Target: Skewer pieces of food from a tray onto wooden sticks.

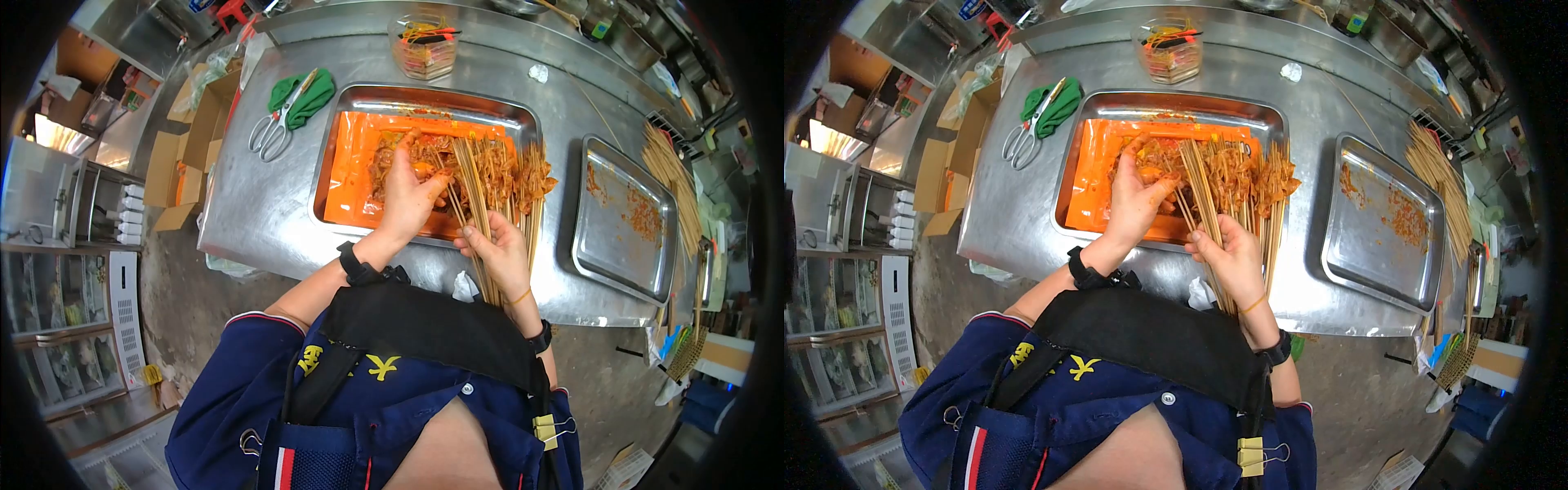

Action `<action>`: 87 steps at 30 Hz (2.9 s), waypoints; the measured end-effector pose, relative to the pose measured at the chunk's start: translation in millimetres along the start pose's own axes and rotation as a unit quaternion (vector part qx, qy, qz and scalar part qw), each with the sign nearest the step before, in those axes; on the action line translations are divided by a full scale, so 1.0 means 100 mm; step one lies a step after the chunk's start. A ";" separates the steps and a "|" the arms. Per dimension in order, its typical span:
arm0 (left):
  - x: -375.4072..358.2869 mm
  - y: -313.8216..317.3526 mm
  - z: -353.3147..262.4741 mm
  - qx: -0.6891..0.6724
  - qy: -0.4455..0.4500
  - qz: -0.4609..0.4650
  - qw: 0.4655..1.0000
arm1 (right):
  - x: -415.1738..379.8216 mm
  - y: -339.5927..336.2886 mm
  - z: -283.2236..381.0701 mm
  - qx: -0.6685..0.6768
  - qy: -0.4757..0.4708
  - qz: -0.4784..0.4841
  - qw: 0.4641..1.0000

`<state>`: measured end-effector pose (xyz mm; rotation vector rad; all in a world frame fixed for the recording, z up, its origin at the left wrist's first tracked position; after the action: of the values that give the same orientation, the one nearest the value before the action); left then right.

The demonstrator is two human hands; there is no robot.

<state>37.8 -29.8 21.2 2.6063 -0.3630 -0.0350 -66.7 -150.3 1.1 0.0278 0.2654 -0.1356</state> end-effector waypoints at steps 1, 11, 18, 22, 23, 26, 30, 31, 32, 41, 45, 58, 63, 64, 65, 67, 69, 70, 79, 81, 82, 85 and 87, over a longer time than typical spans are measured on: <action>0.01 0.00 -0.01 -0.008 0.016 -0.007 1.000 | 0.00 0.00 0.00 -0.001 0.001 0.001 1.000; 0.06 -0.10 0.20 -0.033 -0.115 0.053 0.991 | -0.01 0.00 0.02 0.016 0.012 0.003 1.000; 0.08 -0.05 0.21 -0.075 -0.175 0.060 0.980 | -0.01 -0.01 0.00 0.018 -0.001 0.001 1.000; 0.08 -0.07 0.23 -0.084 -0.171 0.052 0.980 | -0.03 -0.01 0.03 -0.001 0.006 0.007 1.000; 0.07 -0.07 0.23 -0.089 -0.170 0.055 0.980 | -0.03 -0.02 0.05 -0.017 0.004 0.008 1.000; 0.07 -0.10 0.22 -0.080 -0.172 0.062 0.980 | -0.04 -0.01 0.06 -0.045 -0.002 0.005 0.999; 0.23 -0.35 0.08 0.020 -0.121 0.034 0.992 | -0.03 -0.02 0.02 -0.044 -0.004 -0.025 0.999; 0.29 -0.46 0.01 0.055 -0.087 0.015 0.995 | -0.02 -0.03 0.00 -0.046 -0.004 -0.032 0.998; 0.32 -0.55 -0.04 0.088 -0.085 0.002 0.992 | -0.02 -0.03 0.00 -0.045 -0.003 -0.033 0.998; 0.13 -0.61 -0.19 0.582 -0.022 0.069 0.810 | -0.01 -0.02 0.00 -0.035 0.012 -0.028 0.999; 0.02 -0.52 -0.20 0.634 -0.008 0.135 0.761 | -0.01 -0.02 -0.01 -0.019 0.010 -0.019 1.000; 0.27 -0.88 0.01 0.171 -0.198 -0.013 0.965 | -0.01 0.00 0.02 -0.032 0.010 -0.023 0.999; 0.27 -0.72 0.06 -0.003 -0.208 -0.012 0.978 | -0.02 0.00 0.02 -0.028 0.016 -0.026 0.999; 0.27 -0.69 0.05 -0.016 -0.207 -0.011 0.978 | -0.02 0.00 0.03 -0.028 0.019 -0.027 0.999; 0.28 -0.69 0.05 -0.013 -0.213 -0.004 0.977 | -0.02 0.00 0.03 -0.028 0.022 -0.028 0.999; 0.29 -0.69 0.06 -0.007 -0.224 0.011 0.975 | -0.02 0.00 0.03 -0.028 0.022 -0.027 0.999; 0.29 -0.68 0.05 -0.013 -0.228 0.006 0.974 | -0.02 0.01 0.03 -0.037 0.023 -0.020 0.999; 0.29 -0.68 0.04 -0.016 -0.230 0.004 0.973 | -0.02 0.01 0.04 -0.047 0.023 -0.012 0.999; 0.36 -0.48 0.12 -0.141 -0.230 0.030 0.962 | -0.02 0.02 0.02 -0.059 0.029 0.006 0.998; 0.36 -0.41 0.07 -0.137 -0.222 0.013 0.965 | -0.02 0.01 0.03 -0.057 0.031 0.007 0.998; 0.36 -0.40 0.05 -0.135 -0.218 0.005 0.967 | -0.02 0.01 0.03 -0.057 0.032 0.008 0.998; 0.42 -0.44 0.09 -0.137 -0.210 0.026 0.968 | -0.02 0.01 0.03 -0.058 0.031 0.010 0.998; 0.40 -0.39 0.05 -0.150 -0.211 0.020 0.966 | -0.02 0.02 0.03 -0.054 0.032 0.009 0.998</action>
<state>85.2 -9.9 -0.5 2.2757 -0.5147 -0.5910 -67.6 -148.3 4.8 -0.0723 0.3349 -0.1022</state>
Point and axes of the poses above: each hand's wrist, its own x-axis towards the middle knuckle, its own y-axis out of the palm, z = x × y, the point moved 5 cm from there along x, towards the middle knuckle, and after that the axes turned 13 degrees about -x, right-handed, at the moved point
